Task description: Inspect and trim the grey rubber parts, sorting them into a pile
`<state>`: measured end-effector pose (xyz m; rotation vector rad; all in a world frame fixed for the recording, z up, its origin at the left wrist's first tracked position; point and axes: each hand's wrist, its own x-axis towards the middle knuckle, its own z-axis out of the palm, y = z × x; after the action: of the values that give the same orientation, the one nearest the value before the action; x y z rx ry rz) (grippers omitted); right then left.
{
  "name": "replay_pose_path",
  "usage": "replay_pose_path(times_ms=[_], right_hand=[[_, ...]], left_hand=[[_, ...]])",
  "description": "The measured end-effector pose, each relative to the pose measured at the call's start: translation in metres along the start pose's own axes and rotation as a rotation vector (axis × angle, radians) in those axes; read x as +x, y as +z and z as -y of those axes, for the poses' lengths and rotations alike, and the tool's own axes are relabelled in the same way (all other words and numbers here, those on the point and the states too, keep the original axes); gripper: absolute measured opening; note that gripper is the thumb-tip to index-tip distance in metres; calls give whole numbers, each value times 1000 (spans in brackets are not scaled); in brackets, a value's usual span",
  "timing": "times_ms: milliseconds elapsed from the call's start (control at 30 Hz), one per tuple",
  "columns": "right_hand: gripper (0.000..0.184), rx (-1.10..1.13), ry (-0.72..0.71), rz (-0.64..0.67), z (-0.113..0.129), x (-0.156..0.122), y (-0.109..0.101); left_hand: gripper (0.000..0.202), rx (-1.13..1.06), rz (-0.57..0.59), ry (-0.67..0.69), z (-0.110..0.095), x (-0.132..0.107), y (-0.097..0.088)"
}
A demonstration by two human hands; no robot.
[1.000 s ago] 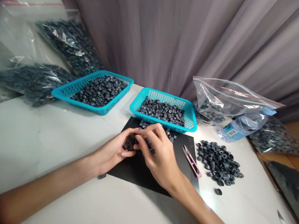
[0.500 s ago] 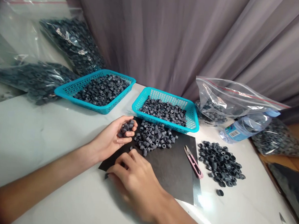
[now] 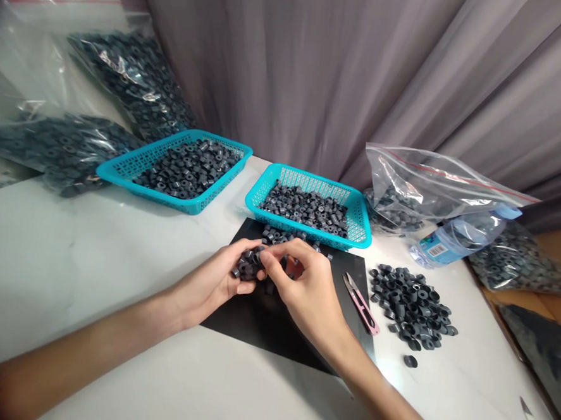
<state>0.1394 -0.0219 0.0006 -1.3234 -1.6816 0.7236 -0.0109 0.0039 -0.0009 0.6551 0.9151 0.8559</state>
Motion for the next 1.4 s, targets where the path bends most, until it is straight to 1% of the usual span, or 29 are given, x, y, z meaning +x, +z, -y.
replay_pose_path(times_ms=[167,300,433,500,567,600,700,767,833,933,1000,1033,1133,1200,1233,1333,1400], right_hand=[[25,12,14,-56,-8,2,0],[26,0,11,-134,-12,3,-3],[24,-88,9,-158,-18,2,-6],[19,-186,-29,-157,-20,1,-7],[11,-319,-118,-137,-22,-1,-6],[9,-382,-176,-115,-22,-3,-4],[19,-519,-326,-14,-22,-7,6],[20,-574,-380,49,-22,-10,16],[16,-607,-409,91,-22,-12,24],[12,-610,-443,117,-21,-12,29],[11,-586,-461,92,-18,-10,26],[11,-564,-466,54,-16,-9,23],[9,-487,-454,-121,-6,-4,13],[8,-461,-447,-184,-1,-1,10],[9,-460,-447,-185,0,0,10],[17,-450,-450,-131,0,2,13],[21,-408,-430,-134,-2,2,13]], left_hand=[[12,16,-19,2,0,-3,1],[15,38,-13,1,-1,-1,-2],[19,34,-6,-1,-4,1,-3],[18,18,1,7,-7,1,-4],[16,0,14,40,-10,2,-6],[16,-12,17,65,-12,3,-7],[14,-54,-17,134,-18,7,-11],[13,-71,-43,158,-21,11,-13],[13,-74,-57,173,-22,13,-15],[14,-65,-55,193,-19,15,-16],[16,-54,-50,201,-17,16,-17],[17,-47,-48,201,-15,16,-17],[17,-26,-50,187,-11,16,-16],[17,-14,-47,162,-7,14,-15],[16,-10,-43,147,-5,13,-14],[13,-16,-23,105,1,9,-11],[11,-34,-8,81,2,7,-9]])
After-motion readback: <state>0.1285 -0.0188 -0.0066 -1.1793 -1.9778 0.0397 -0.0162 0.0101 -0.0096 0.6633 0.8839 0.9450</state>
